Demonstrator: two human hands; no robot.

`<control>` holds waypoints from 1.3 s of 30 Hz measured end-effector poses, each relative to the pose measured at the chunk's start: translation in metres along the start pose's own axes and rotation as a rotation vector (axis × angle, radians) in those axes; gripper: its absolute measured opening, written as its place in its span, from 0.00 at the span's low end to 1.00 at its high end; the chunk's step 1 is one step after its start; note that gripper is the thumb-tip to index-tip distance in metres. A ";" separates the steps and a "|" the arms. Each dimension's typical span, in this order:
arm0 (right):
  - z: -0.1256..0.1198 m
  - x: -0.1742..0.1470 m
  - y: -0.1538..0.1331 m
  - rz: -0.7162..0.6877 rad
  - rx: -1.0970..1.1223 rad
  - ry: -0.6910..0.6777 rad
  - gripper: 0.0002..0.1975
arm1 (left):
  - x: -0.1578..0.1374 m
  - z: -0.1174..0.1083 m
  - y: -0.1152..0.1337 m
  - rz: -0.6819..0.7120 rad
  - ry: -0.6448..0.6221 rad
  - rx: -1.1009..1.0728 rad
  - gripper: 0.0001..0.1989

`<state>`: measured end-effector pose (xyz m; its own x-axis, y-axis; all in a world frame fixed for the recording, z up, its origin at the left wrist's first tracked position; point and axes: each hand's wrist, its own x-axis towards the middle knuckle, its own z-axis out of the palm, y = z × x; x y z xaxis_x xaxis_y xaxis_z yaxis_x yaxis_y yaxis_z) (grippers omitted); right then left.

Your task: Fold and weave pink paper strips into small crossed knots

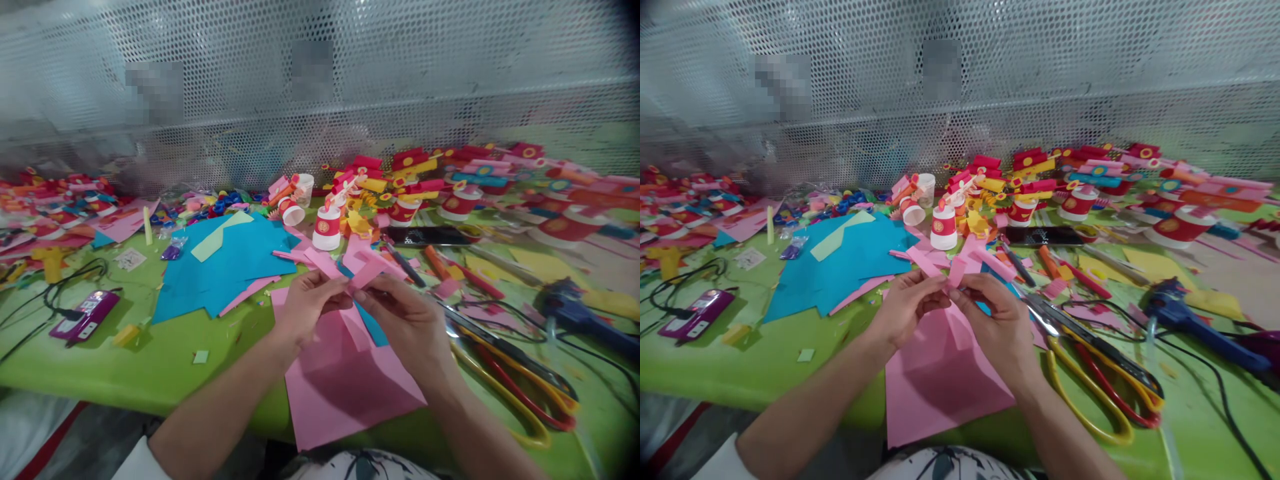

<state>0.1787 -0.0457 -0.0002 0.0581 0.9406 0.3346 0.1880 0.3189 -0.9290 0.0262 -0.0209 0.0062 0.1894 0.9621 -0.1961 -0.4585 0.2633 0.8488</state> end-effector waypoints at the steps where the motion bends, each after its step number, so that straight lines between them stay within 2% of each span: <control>1: 0.000 0.000 0.001 -0.022 -0.004 -0.001 0.04 | 0.000 0.000 0.000 -0.003 -0.003 0.003 0.15; 7: -0.003 0.001 0.003 -0.115 -0.026 -0.020 0.10 | -0.002 0.001 0.000 -0.017 0.035 0.000 0.14; 17: -0.004 0.002 0.002 -0.145 -0.052 -0.025 0.12 | -0.004 0.005 0.002 0.002 0.011 -0.040 0.13; 22: -0.004 0.002 0.003 -0.139 -0.073 -0.007 0.12 | -0.004 0.004 0.001 0.053 0.001 0.019 0.13; 26: -0.003 0.002 0.000 -0.070 -0.026 -0.014 0.10 | -0.002 0.001 0.000 0.079 0.059 0.117 0.11; 32: -0.007 0.002 0.000 0.192 0.141 0.022 0.12 | -0.004 0.001 0.004 0.159 0.002 0.114 0.09; 39: -0.006 0.005 -0.001 0.242 0.223 -0.040 0.10 | -0.006 0.001 0.002 0.257 -0.053 0.220 0.08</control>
<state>0.1849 -0.0419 0.0036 0.0358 0.9946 0.0972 -0.0460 0.0988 -0.9940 0.0253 -0.0259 0.0101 0.1392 0.9885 0.0592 -0.3002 -0.0148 0.9538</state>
